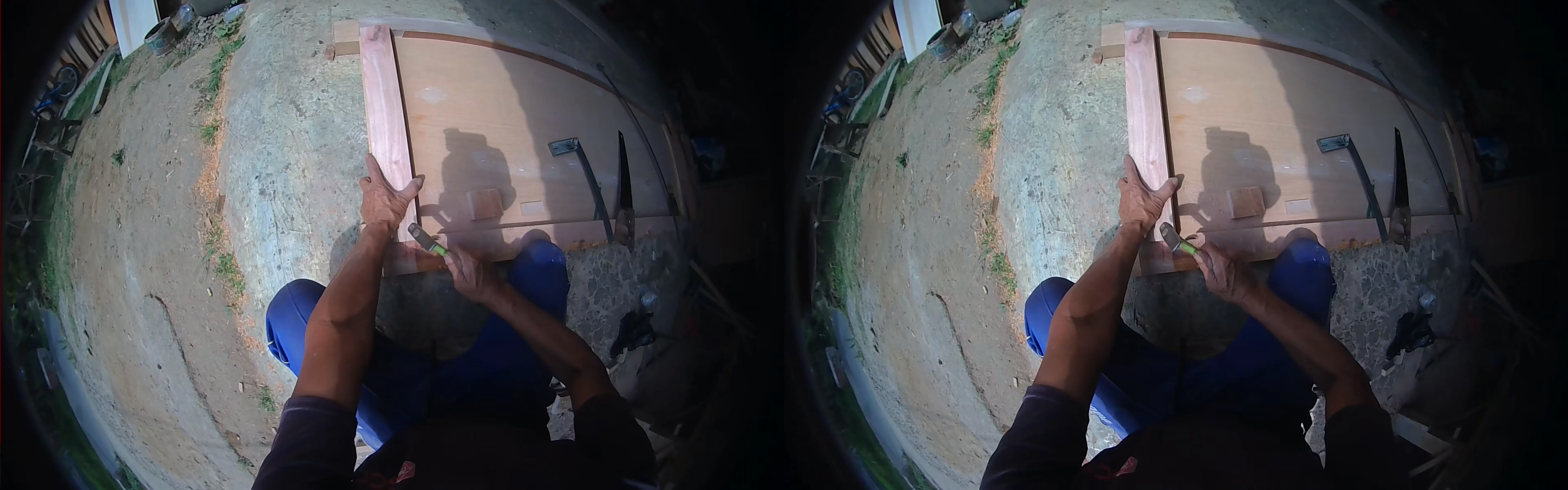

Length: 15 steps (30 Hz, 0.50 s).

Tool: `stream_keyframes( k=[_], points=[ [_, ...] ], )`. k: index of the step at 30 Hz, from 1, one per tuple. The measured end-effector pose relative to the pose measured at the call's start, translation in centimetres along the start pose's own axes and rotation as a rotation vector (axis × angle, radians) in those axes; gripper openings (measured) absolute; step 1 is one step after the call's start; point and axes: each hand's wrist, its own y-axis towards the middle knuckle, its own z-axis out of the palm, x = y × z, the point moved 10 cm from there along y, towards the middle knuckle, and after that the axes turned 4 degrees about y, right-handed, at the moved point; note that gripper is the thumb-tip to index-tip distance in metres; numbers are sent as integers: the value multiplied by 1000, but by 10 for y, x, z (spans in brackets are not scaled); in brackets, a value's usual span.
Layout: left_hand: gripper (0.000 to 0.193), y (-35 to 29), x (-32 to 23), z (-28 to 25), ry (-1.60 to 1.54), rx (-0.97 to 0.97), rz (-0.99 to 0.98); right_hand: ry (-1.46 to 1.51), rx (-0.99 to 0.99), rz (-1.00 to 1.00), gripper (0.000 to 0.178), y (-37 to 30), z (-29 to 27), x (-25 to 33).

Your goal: The person assembles a wooden frame on a large plywood sheet. They position a wooden plank, use a hammer to drive nails into the wood, and use a square tool to ensure alignment.

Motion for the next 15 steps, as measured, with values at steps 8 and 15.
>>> stream_keyframes(
  k=[8, 15],
  points=[
    [137, 4, 7, 5, 34, 0, -20, 162, -176, 153, 26, -17, 31, -24],
    [133, 4, 10, 5, 78, -77, 7, 249, -190, 218, 34, -24, 36, -15]
  ],
)
